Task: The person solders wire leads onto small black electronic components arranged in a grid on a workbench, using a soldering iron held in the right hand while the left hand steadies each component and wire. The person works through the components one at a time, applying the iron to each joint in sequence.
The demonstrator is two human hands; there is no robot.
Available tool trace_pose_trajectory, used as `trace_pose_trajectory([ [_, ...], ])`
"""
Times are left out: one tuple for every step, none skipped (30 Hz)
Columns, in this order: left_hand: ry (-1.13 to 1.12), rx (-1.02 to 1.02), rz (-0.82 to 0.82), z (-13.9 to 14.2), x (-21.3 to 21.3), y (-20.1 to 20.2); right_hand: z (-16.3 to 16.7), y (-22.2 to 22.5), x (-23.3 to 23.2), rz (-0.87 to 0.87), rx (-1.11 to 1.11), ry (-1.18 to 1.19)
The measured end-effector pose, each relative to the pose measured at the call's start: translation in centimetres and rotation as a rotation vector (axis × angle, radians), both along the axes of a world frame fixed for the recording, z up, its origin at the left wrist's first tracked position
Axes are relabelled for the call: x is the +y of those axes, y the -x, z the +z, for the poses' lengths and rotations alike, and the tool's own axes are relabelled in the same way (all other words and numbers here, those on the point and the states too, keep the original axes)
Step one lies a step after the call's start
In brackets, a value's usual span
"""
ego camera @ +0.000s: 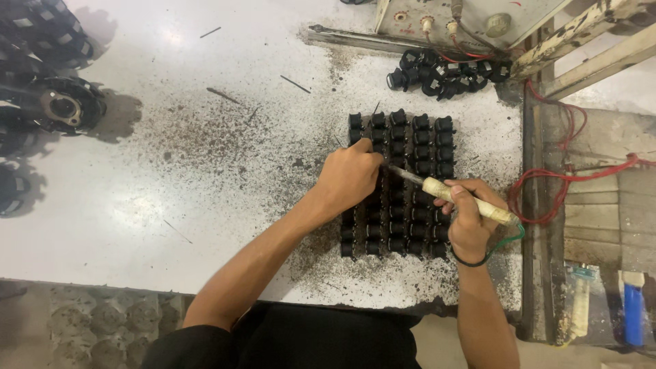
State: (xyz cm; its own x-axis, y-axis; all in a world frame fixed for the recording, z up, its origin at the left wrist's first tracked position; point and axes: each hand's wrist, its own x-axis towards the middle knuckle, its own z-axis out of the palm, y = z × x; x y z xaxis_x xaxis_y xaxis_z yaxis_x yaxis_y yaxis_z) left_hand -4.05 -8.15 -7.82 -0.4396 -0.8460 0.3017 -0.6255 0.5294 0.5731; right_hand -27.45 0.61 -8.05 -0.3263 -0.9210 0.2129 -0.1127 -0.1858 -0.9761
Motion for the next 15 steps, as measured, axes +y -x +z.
trace_pose_trajectory([
  [-0.004,-0.007,-0.002,0.0,-0.1,0.1,0.0,0.1,0.0,-0.002,0.008,-0.004],
  [-0.003,-0.02,-0.007,0.0,-0.1,0.2,-0.1,0.1,-0.1,0.004,0.006,0.015],
  [-0.004,-0.032,-0.012,0.0,-0.1,0.3,-0.1,0.2,-0.1,0.01,0.004,0.031],
  [-0.004,-0.044,-0.017,0.0,-0.1,0.5,-0.2,0.2,-0.2,0.016,0.004,0.048],
  [-0.013,-0.072,-0.032,-0.1,-0.1,0.7,-0.2,0.2,-0.2,0.01,0.001,0.045],
  [-0.022,-0.099,-0.045,-0.2,0.0,0.8,-0.3,0.2,-0.2,0.006,-0.001,0.041],
  [-0.034,-0.124,-0.055,-0.2,0.1,0.9,-0.3,0.2,-0.2,0.004,0.0,0.035],
  [-0.037,-0.121,-0.058,-0.2,0.2,0.9,-0.4,0.2,-0.2,-0.006,-0.017,0.024],
  [-0.038,-0.119,-0.062,-0.3,0.2,0.8,-0.5,0.1,-0.2,-0.018,-0.034,0.015],
  [-0.043,-0.117,-0.066,-0.3,0.3,0.7,-0.6,0.1,-0.1,-0.03,-0.05,0.002],
  [-0.047,-0.076,-0.056,-0.3,0.4,0.5,-0.6,0.0,0.0,-0.027,-0.047,0.006],
  [-0.049,-0.036,-0.047,-0.3,0.4,0.2,-0.7,0.0,0.0,-0.024,-0.046,0.013],
  [-0.048,0.003,-0.04,-0.3,0.3,0.0,-0.7,-0.1,0.0,-0.022,-0.046,0.022],
  [-0.058,0.01,-0.04,-0.3,0.2,-0.1,-0.7,-0.1,0.0,-0.019,-0.032,0.021],
  [-0.072,0.02,-0.038,-0.3,0.0,-0.2,-0.7,-0.1,0.1,-0.015,-0.018,0.017],
])
